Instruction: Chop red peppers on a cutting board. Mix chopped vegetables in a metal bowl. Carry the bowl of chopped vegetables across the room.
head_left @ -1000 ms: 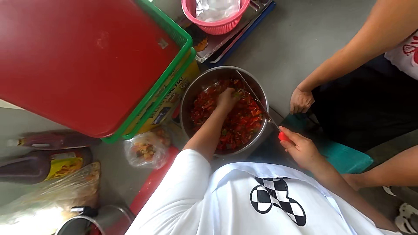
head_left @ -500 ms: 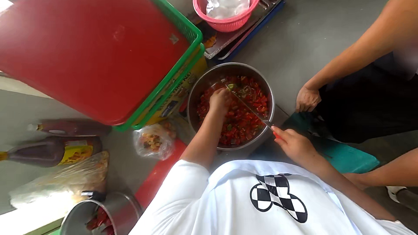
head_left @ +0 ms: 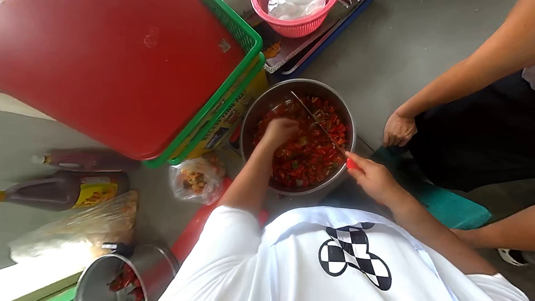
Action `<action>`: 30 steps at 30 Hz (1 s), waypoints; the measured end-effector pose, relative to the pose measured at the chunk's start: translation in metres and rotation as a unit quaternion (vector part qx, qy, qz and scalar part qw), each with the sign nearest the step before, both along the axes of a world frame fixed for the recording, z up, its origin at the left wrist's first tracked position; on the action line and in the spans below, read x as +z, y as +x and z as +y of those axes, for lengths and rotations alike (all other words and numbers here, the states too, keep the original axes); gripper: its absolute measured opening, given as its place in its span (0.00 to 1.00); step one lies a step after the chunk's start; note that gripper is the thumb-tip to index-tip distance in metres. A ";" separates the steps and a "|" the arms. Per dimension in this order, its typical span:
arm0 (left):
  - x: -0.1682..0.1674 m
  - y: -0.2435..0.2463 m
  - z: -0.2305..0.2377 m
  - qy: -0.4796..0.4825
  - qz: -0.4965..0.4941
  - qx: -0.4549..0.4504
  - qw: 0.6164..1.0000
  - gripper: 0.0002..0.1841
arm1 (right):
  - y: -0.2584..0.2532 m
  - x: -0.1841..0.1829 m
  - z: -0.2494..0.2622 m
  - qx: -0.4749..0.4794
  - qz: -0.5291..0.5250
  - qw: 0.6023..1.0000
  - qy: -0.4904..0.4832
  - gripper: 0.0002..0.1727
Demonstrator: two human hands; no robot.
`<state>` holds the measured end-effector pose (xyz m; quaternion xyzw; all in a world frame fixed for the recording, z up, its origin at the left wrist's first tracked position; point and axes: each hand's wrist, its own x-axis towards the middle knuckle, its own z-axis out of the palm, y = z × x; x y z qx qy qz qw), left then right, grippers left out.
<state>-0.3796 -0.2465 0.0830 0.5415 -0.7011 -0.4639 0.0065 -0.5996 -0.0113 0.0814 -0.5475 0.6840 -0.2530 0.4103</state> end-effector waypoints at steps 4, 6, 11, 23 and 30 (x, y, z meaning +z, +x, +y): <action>-0.043 -0.014 -0.059 -0.145 -0.078 -0.003 0.986 0.19 | -0.006 -0.008 0.014 -0.032 -0.010 0.999 -0.017 0.25; -0.063 -0.026 -0.070 -0.136 -0.103 -0.008 0.985 0.21 | -0.006 -0.007 0.017 -0.036 0.006 0.999 -0.012 0.25; -0.054 -0.043 -0.063 -0.109 -0.079 0.085 0.987 0.20 | -0.005 -0.004 0.019 -0.024 0.064 0.998 -0.011 0.25; -0.018 -0.040 0.001 -0.003 0.263 0.371 0.891 0.13 | 0.017 -0.005 0.008 0.025 0.196 0.977 -0.083 0.23; -0.015 -0.033 0.027 0.079 0.326 0.457 0.823 0.15 | 0.014 0.006 0.008 0.031 0.137 0.990 -0.014 0.25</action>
